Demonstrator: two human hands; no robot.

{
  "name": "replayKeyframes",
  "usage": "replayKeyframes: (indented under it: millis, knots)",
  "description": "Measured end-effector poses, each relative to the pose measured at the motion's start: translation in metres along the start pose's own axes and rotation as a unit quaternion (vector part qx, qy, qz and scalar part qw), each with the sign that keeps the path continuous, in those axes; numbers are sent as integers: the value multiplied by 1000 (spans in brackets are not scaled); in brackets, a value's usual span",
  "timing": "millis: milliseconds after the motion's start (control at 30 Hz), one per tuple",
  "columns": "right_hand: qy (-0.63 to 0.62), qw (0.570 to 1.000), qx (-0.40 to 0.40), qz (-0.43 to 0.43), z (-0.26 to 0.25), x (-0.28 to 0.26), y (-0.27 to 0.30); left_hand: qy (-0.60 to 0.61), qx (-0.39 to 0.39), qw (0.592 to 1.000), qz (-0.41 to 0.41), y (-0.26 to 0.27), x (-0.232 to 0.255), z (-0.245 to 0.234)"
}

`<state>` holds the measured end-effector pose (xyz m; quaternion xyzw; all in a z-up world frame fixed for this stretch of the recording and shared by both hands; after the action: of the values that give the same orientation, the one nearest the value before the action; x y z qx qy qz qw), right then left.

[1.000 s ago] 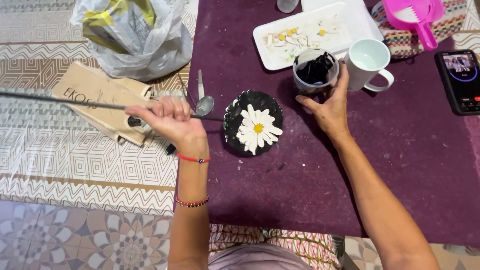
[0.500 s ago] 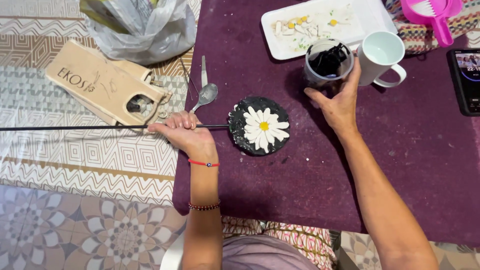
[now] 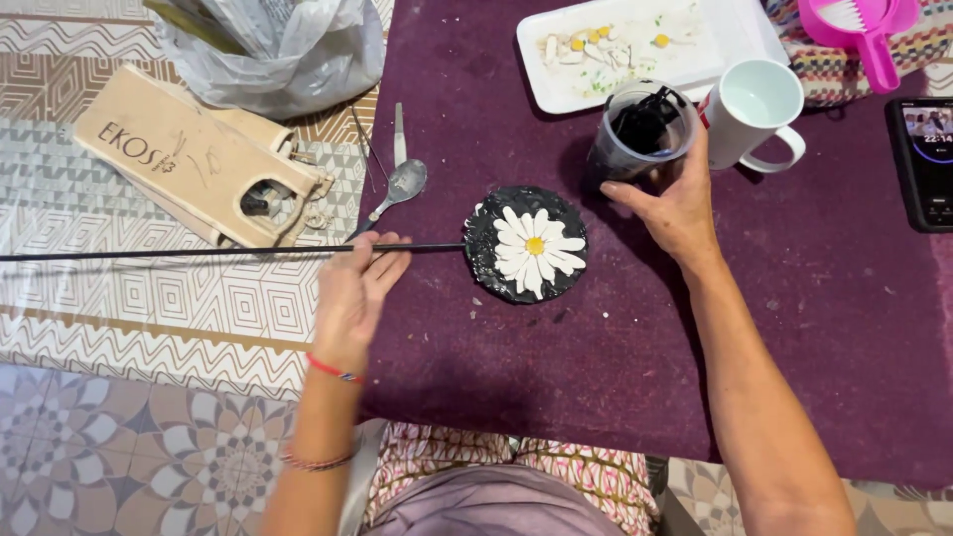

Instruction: Decorate a mosaic flower design by applying black grout or paint around the tiles using a brush and spoon

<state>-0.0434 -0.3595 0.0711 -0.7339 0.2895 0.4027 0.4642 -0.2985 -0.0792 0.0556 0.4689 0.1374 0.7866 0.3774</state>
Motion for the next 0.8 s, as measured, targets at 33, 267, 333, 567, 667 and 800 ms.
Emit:
replayKeyframes:
  millis: [33, 267, 333, 567, 667, 800]
  knots:
    - [11, 1000, 2, -5, -1, 2, 0, -89, 3, 996, -23, 5, 8, -2]
    - [-92, 995, -32, -9, -1, 24, -1, -218, -52, 962, -156, -41, 1, -68]
    - [-96, 994, -56, -15, 0, 29, -3, -226, -51, 957, -175, -43, 0, -69]
    - [-57, 996, -58, -35, -25, 44, 1, -316, -76, 928, -185, -36, 7, -63]
    - [67, 992, 75, -70, -25, -38, 2, -357, -102, 910, -186, -25, 16, -54]
    - [215, 964, 81, -134, -30, -85, -5, -442, -206, 872, 48, 7, 22, 24]
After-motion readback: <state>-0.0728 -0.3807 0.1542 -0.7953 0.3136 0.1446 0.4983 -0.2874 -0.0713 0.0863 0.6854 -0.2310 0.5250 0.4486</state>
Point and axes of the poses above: each hand's wrist, its own y-axis away from the middle knuckle, its own z-axis out of the palm, x = y × z, the point moved 1 cm from there along -y, towards the middle knuckle, and after that the axes turned 5 degrees about x, right-handed, at the moved point
